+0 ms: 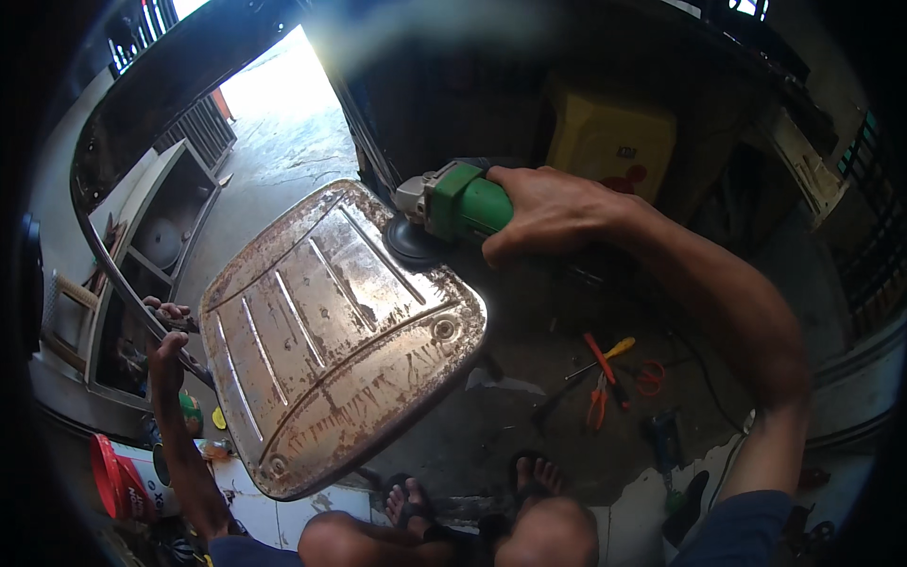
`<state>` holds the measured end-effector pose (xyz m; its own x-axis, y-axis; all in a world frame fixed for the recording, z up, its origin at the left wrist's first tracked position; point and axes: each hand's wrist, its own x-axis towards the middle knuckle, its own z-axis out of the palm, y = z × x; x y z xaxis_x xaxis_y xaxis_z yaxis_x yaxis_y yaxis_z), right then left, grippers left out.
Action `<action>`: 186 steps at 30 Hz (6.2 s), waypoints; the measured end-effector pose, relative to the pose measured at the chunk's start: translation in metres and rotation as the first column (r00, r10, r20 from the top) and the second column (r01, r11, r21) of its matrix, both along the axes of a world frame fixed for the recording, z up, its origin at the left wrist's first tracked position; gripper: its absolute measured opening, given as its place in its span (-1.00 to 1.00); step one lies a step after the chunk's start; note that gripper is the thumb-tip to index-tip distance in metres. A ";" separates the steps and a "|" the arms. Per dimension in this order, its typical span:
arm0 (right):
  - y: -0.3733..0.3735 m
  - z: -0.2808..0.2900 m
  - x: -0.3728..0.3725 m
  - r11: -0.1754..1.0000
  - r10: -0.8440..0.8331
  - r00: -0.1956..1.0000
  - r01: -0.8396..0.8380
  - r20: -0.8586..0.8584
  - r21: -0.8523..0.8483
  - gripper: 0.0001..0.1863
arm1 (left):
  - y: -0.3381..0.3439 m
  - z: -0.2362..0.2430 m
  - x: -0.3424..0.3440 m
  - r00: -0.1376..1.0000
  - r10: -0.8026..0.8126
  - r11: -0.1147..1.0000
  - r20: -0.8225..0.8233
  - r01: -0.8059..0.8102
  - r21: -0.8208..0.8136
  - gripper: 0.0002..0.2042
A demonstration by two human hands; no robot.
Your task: The person uses a handheld grinder to polish the metal surfaces and tubular frame of a folding chair while sitting on the floor.
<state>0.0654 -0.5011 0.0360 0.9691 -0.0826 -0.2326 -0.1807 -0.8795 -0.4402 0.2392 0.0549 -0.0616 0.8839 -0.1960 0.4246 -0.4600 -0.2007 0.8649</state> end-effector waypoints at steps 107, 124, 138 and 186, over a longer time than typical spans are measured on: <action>0.106 0.040 -0.137 0.992 0.085 0.996 -0.087 -0.022 -0.092 -0.28 | -0.053 -0.029 0.009 0.968 0.230 0.933 0.096 -0.191 -0.305 -0.48; 0.215 0.023 -0.075 0.820 0.571 0.816 -0.572 -0.094 0.011 -0.20 | -0.027 -0.011 -0.011 0.986 0.144 0.988 0.082 -0.139 -0.073 -0.44; 0.244 0.027 -0.046 0.879 0.470 0.878 -0.475 -0.093 -0.047 -0.22 | -0.002 -0.010 -0.003 0.956 -0.242 0.898 -0.165 0.156 -0.411 -0.44; 0.268 0.041 -0.078 0.926 0.373 0.915 -0.377 -0.150 0.007 -0.07 | -0.010 -0.007 -0.023 0.968 -0.162 0.949 -0.193 0.099 -0.301 -0.42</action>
<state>-0.0127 -0.2335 0.0768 0.8853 0.2736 -0.3759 0.1036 -0.9043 -0.4141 0.2158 0.0452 -0.0689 0.9344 -0.2136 0.2850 -0.2646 0.1193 0.9569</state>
